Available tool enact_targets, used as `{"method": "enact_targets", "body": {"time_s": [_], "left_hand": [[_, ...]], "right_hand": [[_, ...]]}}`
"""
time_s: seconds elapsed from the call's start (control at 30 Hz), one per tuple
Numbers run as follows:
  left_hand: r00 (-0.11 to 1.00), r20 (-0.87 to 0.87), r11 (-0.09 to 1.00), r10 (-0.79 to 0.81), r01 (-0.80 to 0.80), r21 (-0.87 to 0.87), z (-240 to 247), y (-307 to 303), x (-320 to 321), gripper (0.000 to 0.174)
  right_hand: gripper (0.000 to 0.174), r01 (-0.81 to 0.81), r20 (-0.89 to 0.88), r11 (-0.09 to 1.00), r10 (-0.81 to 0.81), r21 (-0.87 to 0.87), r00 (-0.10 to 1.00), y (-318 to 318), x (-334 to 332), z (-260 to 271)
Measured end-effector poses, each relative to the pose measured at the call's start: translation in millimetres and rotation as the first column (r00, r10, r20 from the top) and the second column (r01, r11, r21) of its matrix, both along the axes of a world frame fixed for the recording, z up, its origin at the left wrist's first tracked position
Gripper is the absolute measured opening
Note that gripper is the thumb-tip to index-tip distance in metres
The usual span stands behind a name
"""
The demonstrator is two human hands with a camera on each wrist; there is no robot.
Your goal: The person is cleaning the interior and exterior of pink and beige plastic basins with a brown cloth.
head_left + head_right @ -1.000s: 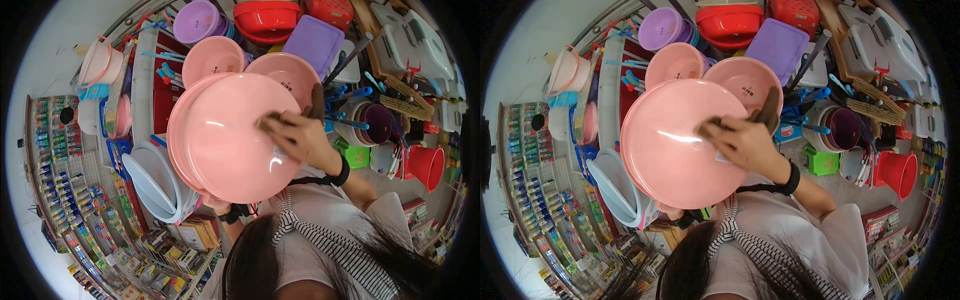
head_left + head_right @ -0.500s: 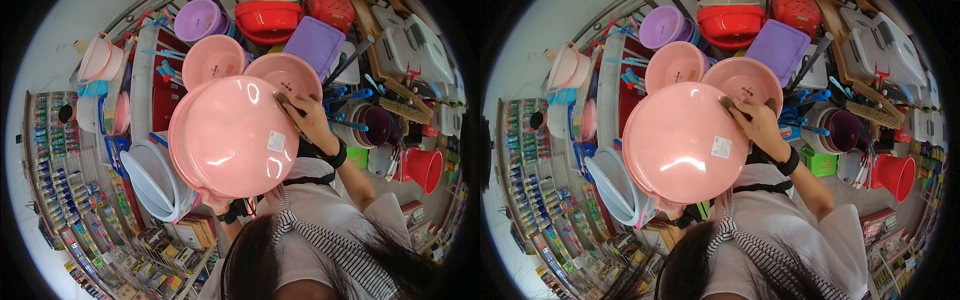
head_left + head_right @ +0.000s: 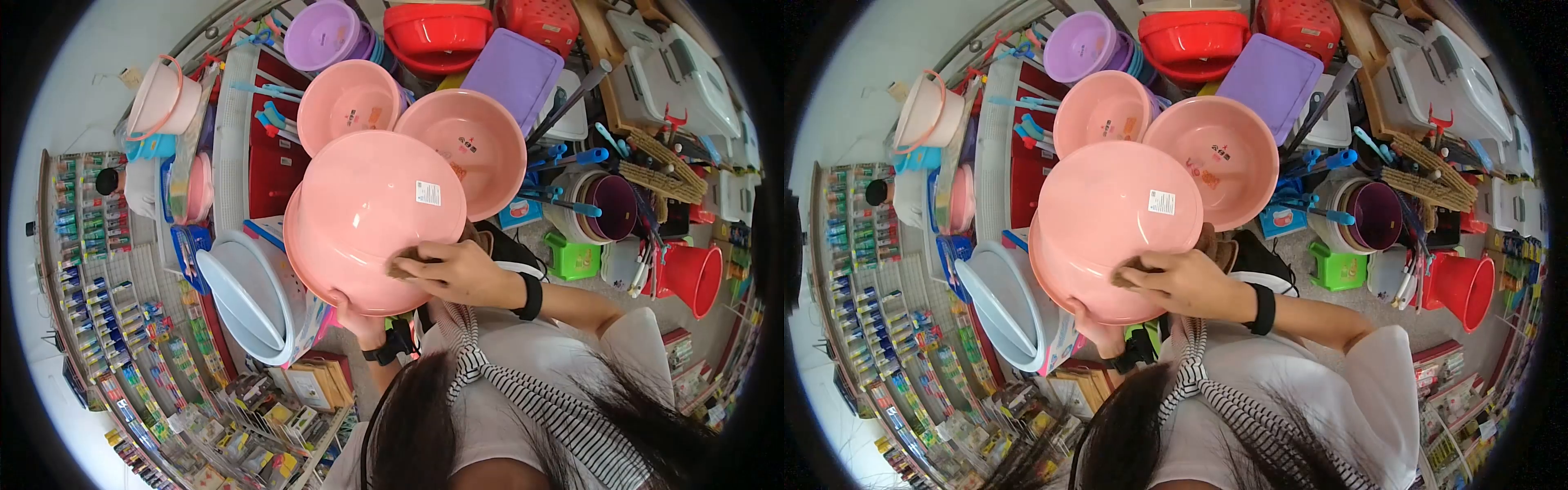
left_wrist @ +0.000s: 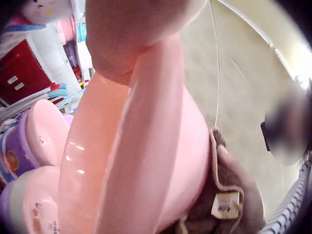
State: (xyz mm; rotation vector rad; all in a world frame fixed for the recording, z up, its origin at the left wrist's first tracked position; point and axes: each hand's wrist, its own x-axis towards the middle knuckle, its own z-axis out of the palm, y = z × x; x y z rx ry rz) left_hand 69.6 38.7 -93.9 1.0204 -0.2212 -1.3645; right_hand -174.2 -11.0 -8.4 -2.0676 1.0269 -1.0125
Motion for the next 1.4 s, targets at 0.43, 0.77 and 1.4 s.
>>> {"method": "enact_targets", "body": {"time_s": [0.43,0.77,1.4], "left_hand": [[0.543,0.836,0.982,0.083,0.098,-0.161,51,3,-44,0.033],[-0.256,0.953,0.751,0.162,0.658,0.049,50,-22,-73,0.031],[0.775,0.324,0.827,-0.543,0.56,0.046,-17,-63,-37,0.082]], "right_hand": [[0.026,0.05,0.227,0.891,-0.169,0.451,0.959,-61,-34,7],[0.022,0.149,0.228,0.785,-0.347,0.602,0.91,-45,-35,29],[0.019,0.251,0.211,0.836,-0.392,0.488,0.895,-18,-159,-15]]}}
